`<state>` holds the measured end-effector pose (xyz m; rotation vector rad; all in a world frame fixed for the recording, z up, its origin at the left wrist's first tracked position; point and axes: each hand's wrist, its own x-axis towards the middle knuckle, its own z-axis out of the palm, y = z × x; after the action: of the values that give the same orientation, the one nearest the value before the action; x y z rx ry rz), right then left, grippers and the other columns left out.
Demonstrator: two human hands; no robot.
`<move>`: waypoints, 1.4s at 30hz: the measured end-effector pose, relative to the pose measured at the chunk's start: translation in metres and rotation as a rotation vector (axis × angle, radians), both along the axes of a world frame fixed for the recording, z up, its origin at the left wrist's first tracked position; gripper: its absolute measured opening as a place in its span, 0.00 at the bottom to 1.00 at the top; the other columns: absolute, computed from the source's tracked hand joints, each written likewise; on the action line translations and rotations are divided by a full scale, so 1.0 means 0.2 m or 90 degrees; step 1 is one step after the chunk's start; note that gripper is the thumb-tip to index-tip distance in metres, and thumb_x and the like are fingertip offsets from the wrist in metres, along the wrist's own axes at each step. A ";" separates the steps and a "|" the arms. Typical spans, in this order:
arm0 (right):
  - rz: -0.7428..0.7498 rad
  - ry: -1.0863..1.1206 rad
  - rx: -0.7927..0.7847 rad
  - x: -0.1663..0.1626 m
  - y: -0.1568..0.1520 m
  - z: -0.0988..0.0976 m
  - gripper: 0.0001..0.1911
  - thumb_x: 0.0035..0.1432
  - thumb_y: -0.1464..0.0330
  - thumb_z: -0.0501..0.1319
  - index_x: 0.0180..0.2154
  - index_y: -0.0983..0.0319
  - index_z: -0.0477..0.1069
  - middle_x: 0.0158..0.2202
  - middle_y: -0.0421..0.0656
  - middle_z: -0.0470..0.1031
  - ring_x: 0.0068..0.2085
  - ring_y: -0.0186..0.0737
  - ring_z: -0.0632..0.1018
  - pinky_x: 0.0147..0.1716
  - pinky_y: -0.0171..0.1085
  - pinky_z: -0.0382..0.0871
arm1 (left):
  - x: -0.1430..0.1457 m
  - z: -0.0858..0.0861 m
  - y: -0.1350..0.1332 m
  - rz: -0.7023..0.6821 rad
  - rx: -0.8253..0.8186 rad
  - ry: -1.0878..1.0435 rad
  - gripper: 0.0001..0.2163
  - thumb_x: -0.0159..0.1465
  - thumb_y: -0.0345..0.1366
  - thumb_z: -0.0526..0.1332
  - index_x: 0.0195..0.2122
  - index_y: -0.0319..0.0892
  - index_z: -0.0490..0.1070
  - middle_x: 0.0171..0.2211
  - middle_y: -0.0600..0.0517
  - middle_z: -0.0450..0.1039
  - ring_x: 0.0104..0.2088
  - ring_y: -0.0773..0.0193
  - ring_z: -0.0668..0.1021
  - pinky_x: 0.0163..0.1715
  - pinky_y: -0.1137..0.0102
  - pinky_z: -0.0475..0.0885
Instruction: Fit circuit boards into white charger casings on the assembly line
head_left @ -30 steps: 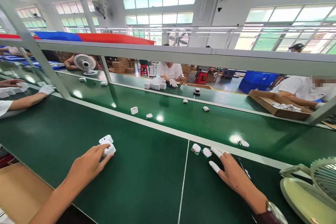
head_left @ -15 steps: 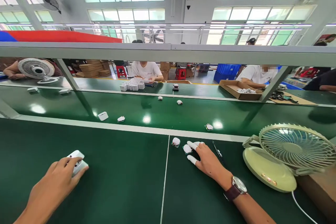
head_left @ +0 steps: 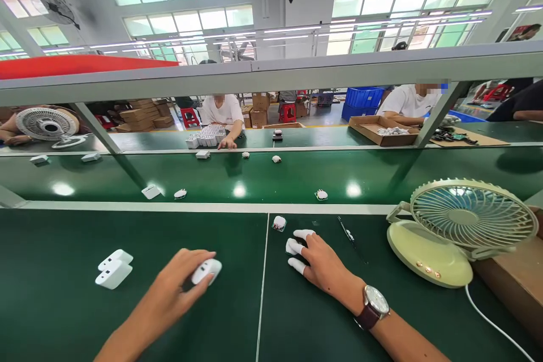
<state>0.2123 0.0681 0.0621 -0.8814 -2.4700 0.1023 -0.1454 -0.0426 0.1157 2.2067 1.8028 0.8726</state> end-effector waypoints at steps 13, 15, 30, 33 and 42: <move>-0.034 -0.094 0.057 0.01 -0.02 -0.06 0.22 0.61 0.78 0.64 0.56 0.60 0.73 0.45 0.50 0.75 0.43 0.50 0.74 0.42 0.46 0.75 | 0.64 -0.10 0.38 -0.322 -0.001 0.040 0.12 0.69 0.31 0.61 0.52 0.45 0.75 0.47 0.46 0.79 0.46 0.54 0.79 0.48 0.59 0.78; -0.034 -0.087 0.057 0.02 -0.01 -0.05 0.25 0.62 0.77 0.64 0.60 0.61 0.70 0.44 0.50 0.74 0.42 0.49 0.74 0.42 0.46 0.74 | 0.64 -0.12 0.39 -0.308 -0.033 0.019 0.13 0.67 0.34 0.64 0.53 0.46 0.74 0.49 0.46 0.78 0.47 0.54 0.79 0.49 0.59 0.78; -0.007 0.007 0.030 0.04 -0.01 -0.07 0.31 0.66 0.64 0.68 0.65 0.65 0.61 0.42 0.50 0.74 0.42 0.52 0.73 0.40 0.50 0.75 | 0.52 -0.17 0.39 -0.300 -0.156 -0.190 0.15 0.64 0.30 0.65 0.51 0.49 0.74 0.46 0.49 0.74 0.47 0.58 0.76 0.50 0.62 0.74; -0.004 0.014 -0.003 0.05 -0.02 -0.05 0.33 0.64 0.67 0.69 0.66 0.63 0.60 0.43 0.50 0.73 0.43 0.52 0.74 0.42 0.50 0.76 | 0.51 -0.18 0.39 -0.279 -0.138 -0.245 0.08 0.67 0.33 0.65 0.46 0.47 0.73 0.45 0.49 0.74 0.47 0.58 0.76 0.49 0.63 0.74; 0.020 -0.008 -0.010 0.04 -0.03 -0.03 0.27 0.64 0.70 0.67 0.63 0.61 0.66 0.46 0.50 0.74 0.44 0.52 0.74 0.42 0.49 0.76 | 0.53 -0.25 0.37 -0.250 -0.202 -0.258 0.19 0.63 0.34 0.69 0.54 0.48 0.69 0.45 0.52 0.77 0.45 0.60 0.79 0.50 0.64 0.76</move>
<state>0.2209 0.0612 0.0563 -0.8522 -2.4982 0.1270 -0.0397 0.0307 0.0652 1.9144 1.1788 0.8067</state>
